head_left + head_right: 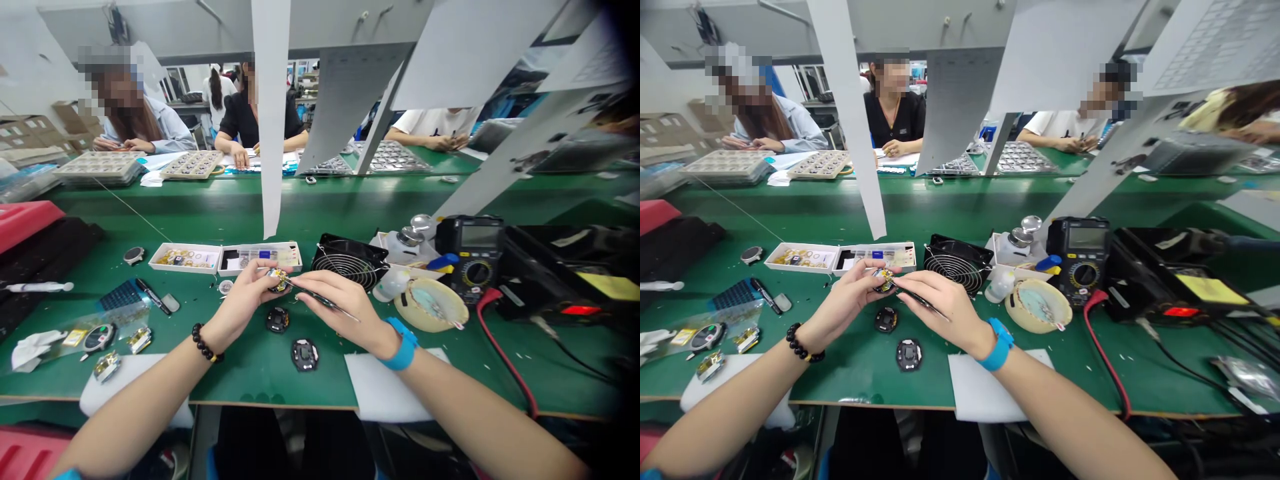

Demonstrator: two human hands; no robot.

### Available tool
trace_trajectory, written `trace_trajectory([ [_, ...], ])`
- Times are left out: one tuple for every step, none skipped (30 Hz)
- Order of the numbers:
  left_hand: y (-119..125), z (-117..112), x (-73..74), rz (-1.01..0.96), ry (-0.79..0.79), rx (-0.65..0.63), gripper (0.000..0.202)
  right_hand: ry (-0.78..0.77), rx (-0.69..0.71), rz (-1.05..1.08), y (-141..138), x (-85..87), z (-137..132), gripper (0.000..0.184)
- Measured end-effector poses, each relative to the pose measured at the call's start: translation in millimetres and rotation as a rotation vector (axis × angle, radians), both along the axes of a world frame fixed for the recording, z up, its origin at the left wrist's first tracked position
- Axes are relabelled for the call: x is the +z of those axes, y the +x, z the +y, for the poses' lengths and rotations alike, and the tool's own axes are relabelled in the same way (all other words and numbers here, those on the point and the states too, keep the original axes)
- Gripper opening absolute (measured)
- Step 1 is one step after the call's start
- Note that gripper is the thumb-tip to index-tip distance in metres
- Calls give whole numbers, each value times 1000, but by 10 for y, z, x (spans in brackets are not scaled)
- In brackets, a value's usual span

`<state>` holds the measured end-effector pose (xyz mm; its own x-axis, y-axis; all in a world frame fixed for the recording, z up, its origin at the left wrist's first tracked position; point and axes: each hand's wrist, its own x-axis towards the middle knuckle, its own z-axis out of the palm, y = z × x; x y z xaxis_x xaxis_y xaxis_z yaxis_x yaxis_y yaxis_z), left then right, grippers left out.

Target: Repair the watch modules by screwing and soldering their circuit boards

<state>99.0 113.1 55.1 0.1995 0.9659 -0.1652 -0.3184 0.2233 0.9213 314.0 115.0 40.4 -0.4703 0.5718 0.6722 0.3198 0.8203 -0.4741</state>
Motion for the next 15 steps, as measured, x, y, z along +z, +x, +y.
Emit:
trace_trajectory([
  [-1,1,0,-1,0,2,27,-2,-2,0,0,-3,1,30],
  [-1,1,1,-4,-1,-1,27,-5,-3,-1,1,-6,1,31],
  [0,0,1,-9,-4,-6,26,-5,-3,0,3,-10,2,31],
  [1,-1,1,-17,-9,-14,26,-5,-2,-1,5,-15,3,32],
  [2,-2,2,-29,-15,-23,25,-4,0,-2,7,-19,3,32],
  [2,-3,2,-41,-23,-33,25,-4,1,-4,9,-23,4,33],
  [2,-3,3,-56,-31,-42,25,-3,1,-4,10,-26,3,33],
  [0,-2,3,-70,-40,-50,24,-1,3,-6,12,-27,3,34],
  [-2,1,3,-84,-51,-56,24,2,3,-7,12,-27,2,34],
  [-5,5,2,-97,-65,-61,24,4,4,-7,12,-26,2,35],
  [-8,9,1,-107,-78,-66,24,7,5,-6,11,-25,2,36],
  [-10,13,-1,-113,-89,-69,24,11,6,-4,10,-23,3,36],
  [-11,16,-2,-117,-96,-70,24,15,7,-2,8,-21,5,37],
  [-11,18,-2,-117,-97,-71,24,19,9,0,7,-20,7,37],
  [-9,18,-2,-114,-93,-72,25,25,13,3,5,-19,8,37],
])
